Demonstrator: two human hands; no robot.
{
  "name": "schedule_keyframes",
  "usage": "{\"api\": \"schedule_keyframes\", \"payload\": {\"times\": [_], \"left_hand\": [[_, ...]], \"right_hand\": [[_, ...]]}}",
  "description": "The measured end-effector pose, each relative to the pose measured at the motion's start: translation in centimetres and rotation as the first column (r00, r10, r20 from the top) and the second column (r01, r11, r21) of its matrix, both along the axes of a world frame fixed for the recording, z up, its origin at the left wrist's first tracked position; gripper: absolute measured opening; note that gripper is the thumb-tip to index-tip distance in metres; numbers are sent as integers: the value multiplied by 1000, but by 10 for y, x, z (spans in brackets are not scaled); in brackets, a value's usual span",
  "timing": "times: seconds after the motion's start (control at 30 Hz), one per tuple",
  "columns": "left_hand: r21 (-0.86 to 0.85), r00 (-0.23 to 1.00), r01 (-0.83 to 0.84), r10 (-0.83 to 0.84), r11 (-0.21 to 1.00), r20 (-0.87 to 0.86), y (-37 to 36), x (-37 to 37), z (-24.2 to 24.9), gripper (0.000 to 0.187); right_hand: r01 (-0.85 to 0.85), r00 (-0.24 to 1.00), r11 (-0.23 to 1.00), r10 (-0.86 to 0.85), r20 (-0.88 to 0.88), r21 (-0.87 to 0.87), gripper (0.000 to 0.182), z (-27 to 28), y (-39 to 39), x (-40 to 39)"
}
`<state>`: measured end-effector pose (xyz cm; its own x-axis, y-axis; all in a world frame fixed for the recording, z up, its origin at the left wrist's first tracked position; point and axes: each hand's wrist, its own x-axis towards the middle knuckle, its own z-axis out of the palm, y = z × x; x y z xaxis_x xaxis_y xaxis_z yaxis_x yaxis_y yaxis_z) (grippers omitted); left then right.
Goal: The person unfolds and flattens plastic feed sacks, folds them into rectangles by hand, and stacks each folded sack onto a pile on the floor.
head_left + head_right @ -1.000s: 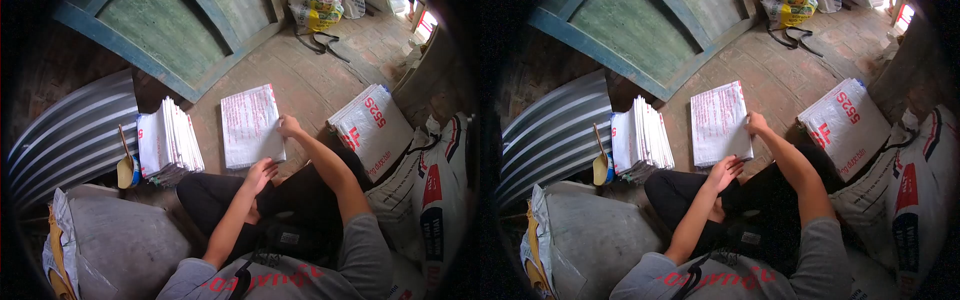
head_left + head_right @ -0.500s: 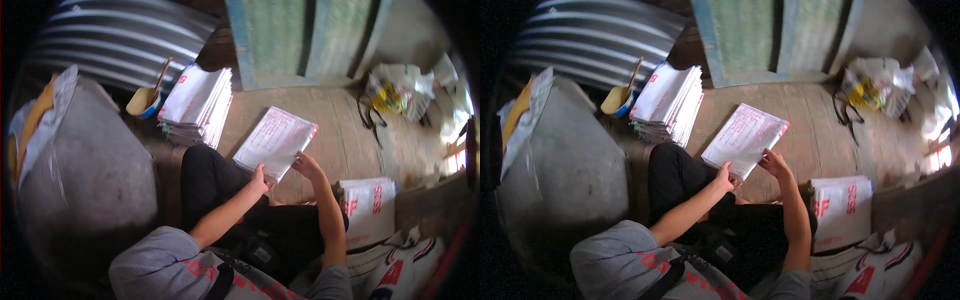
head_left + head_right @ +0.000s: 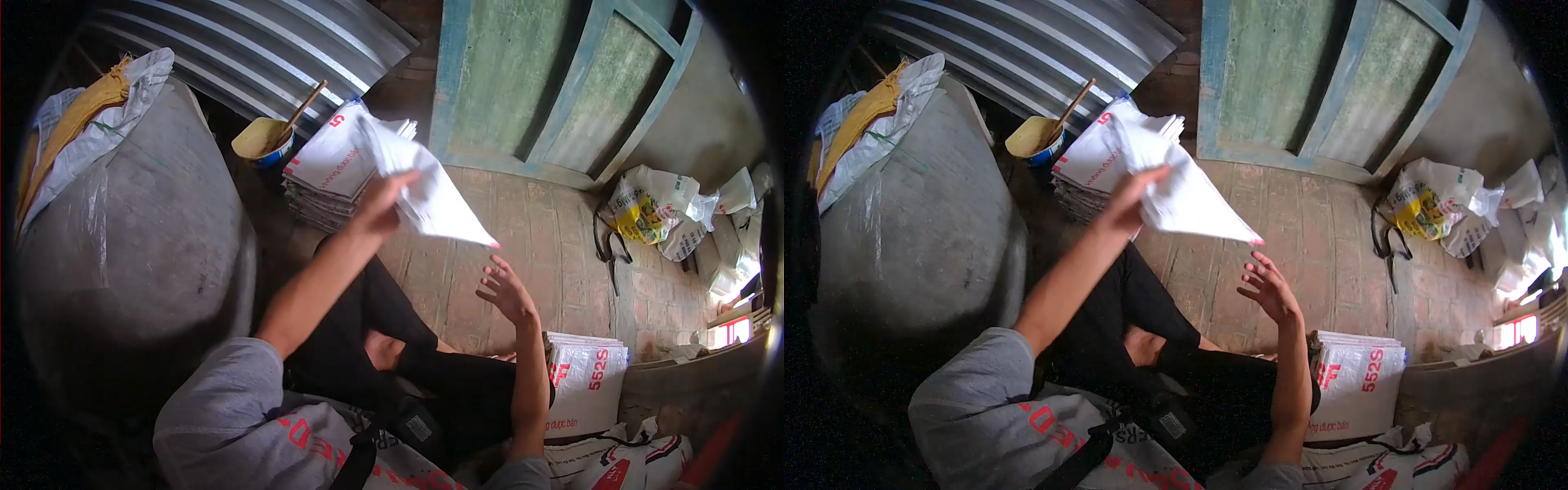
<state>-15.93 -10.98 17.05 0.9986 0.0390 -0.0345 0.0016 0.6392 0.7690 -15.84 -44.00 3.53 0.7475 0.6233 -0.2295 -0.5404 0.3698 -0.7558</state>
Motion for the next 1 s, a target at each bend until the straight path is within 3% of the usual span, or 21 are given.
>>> {"api": "schedule_keyframes", "payload": {"times": [0.03,0.07,0.1,0.13,0.2,0.27,0.37,0.47,0.5,0.53,0.6,0.67,0.73,0.8,0.9,0.93,1.0], "left_hand": [[-111,1000,-4,7,994,29,17,5,18,29],[-74,993,-48,56,996,108,35,4,36,31],[76,969,-89,69,993,236,53,1,50,34],[-64,962,-90,103,994,252,69,1,65,40],[29,948,-135,121,990,294,104,-2,78,50],[52,920,-310,286,949,267,136,5,68,48],[91,880,-473,465,877,94,178,31,14,47],[148,793,-570,589,808,-157,214,59,-76,47],[230,702,-673,705,703,-101,224,69,-120,48],[144,747,-604,620,784,-239,247,78,-163,49],[79,794,-509,503,857,-341,252,71,-197,48],[-48,809,-530,489,846,-326,259,77,-217,45],[-25,758,-616,584,788,-290,243,77,-205,45],[-100,708,-703,678,704,-198,236,84,-203,46],[-68,515,-852,808,519,-287,183,67,-141,51],[-122,538,-842,799,526,-269,173,64,-130,56],[7,509,-844,805,537,-305,183,77,-145,60]], "right_hand": [[3,1000,1000,-3,2,-17,49,-2,0,0],[8,1000,999,-8,2,-35,50,-3,-1,-2],[13,1000,999,-13,3,-53,51,-4,-1,-1],[21,1000,998,-22,-12,-61,53,-7,-1,0],[28,1000,998,-28,-3,-64,52,-11,-2,3],[39,999,996,-38,4,-83,51,-14,0,6],[59,998,987,-62,-14,-147,48,-19,-1,8],[101,994,970,-105,-8,-221,46,-28,-6,5],[128,992,953,-129,11,-275,46,-31,-8,2],[158,987,931,-155,36,-328,46,-34,-12,-1],[239,971,873,-214,107,-425,46,-25,-20,-10],[303,952,833,-247,178,-463,48,-8,-34,-21],[398,917,798,-345,198,-452,51,3,-51,-29],[610,792,725,-575,205,-321,48,12,-71,-32],[841,538,518,-832,136,-157,37,12,-110,-41],[889,450,441,-891,61,-118,33,11,-125,-46],[973,205,214,-972,-113,-81,25,2,-160,-55]]}}
